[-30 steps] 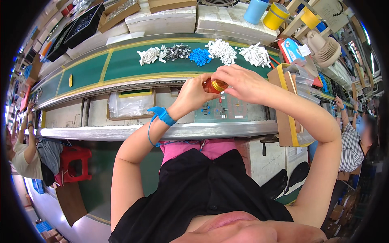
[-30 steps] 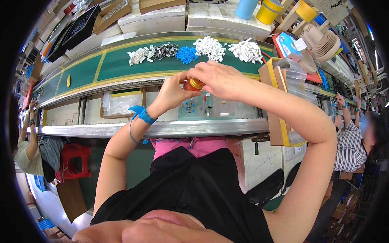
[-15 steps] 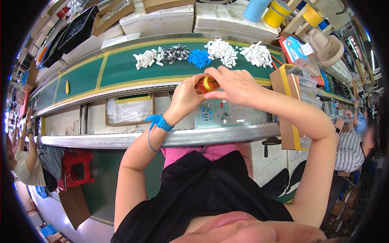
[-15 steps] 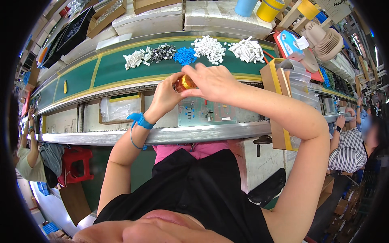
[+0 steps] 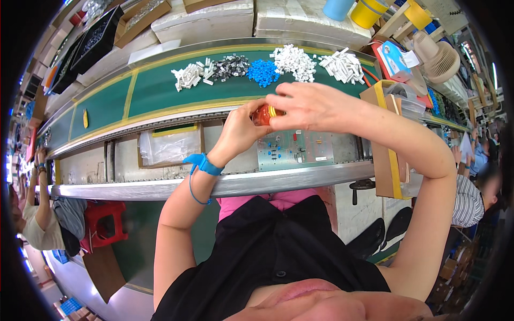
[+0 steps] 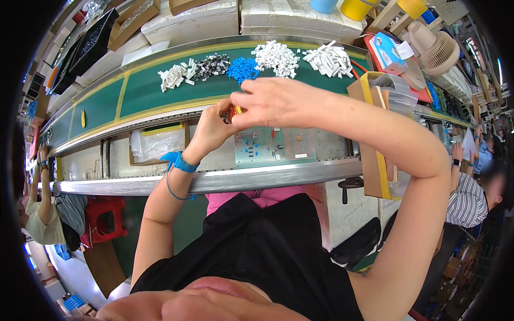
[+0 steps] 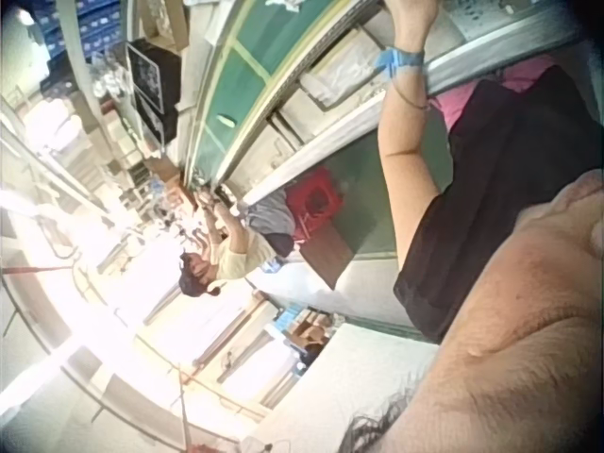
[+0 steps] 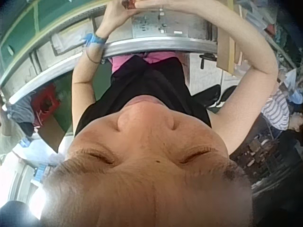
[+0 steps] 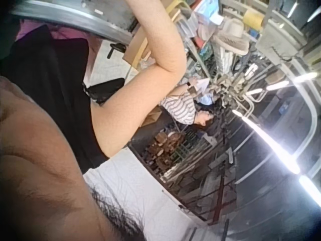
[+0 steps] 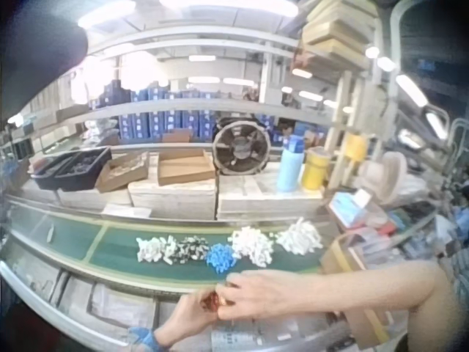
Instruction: Assembling electronic components onto a printed circuit board on an assembly line.
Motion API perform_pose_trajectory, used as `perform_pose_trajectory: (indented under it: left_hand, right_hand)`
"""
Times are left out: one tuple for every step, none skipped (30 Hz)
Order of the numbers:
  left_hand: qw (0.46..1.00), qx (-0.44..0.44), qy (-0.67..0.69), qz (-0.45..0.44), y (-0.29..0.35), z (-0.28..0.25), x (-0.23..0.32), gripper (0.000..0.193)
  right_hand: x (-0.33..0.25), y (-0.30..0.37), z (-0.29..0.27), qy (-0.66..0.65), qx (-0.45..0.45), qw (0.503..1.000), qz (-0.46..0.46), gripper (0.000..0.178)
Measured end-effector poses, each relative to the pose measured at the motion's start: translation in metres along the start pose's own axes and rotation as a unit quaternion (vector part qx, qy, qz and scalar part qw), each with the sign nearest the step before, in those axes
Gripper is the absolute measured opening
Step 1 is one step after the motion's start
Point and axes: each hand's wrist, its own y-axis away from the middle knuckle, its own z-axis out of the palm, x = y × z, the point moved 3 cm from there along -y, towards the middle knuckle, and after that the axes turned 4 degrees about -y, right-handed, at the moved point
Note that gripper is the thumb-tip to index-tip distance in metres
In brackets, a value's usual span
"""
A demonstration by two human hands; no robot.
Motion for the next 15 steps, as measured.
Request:
perform_pose_trajectory:
  left_hand:
    - [1.000,-0.010,0.004,0.002,0.000,-0.001,0.000,0.055]
    - [1.000,-0.015,0.020,-0.009,0.000,-0.002,0.000,0.056]
    - [1.000,-0.015,0.020,-0.011,0.000,-0.004,-0.001,0.056]
    - [0.999,-0.012,0.037,-0.003,-0.003,-0.002,0.000,0.057]
    - [0.999,-0.005,0.052,0.002,-0.003,-0.003,0.000,0.059]
    - [0.999,-0.002,0.052,0.002,-0.003,-0.004,-0.001,0.059]
    - [0.998,0.001,0.069,-0.007,-0.004,-0.006,-0.002,0.059]
    - [0.996,0.003,0.087,-0.014,-0.004,-0.007,-0.003,0.060]
    - [0.996,0.004,0.086,-0.014,-0.004,-0.007,-0.002,0.060]
    - [0.995,0.023,0.097,-0.004,-0.004,-0.004,-0.003,0.058]
    - [0.993,0.045,0.107,0.005,-0.004,-0.004,-0.003,0.055]
    - [0.993,0.044,0.106,0.007,-0.005,-0.004,-0.003,0.055]
    - [0.992,0.052,0.111,0.010,-0.004,-0.003,-0.004,0.055]
    - [0.991,0.059,0.116,0.013,-0.004,-0.003,-0.005,0.055]
    - [0.991,0.060,0.115,0.013,-0.004,-0.003,-0.006,0.055]
  right_hand:
    - [0.002,0.003,-0.001,-0.001,0.001,1.000,-0.001,0.019]
    - [0.009,0.007,-0.003,-0.073,0.044,0.995,0.053,0.022]
    - [0.016,0.011,-0.005,-0.144,0.087,0.980,0.106,0.027]
    - [0.026,0.020,-0.003,-0.197,0.124,0.960,0.154,0.037]
    - [0.032,0.024,0.003,-0.197,0.123,0.961,0.152,0.037]
    - [0.043,0.030,0.012,-0.272,0.119,0.927,0.230,0.038]
    - [0.054,0.034,0.024,-0.344,0.114,0.881,0.304,0.039]
    - [0.062,0.038,0.035,-0.381,0.101,0.850,0.350,0.040]
    - [0.068,0.041,0.048,-0.380,0.102,0.850,0.349,0.040]
    - [0.075,0.048,0.067,-0.399,0.096,0.831,0.376,0.039]
    - [0.079,0.051,0.079,-0.417,0.091,0.811,0.401,0.039]
    - [0.082,0.055,0.087,-0.416,0.093,0.811,0.401,0.039]
    - [0.083,0.054,0.092,-0.407,0.093,0.814,0.404,0.038]
    - [0.084,0.055,0.096,-0.399,0.093,0.817,0.407,0.037]
    - [0.085,0.057,0.100,-0.399,0.094,0.817,0.406,0.037]
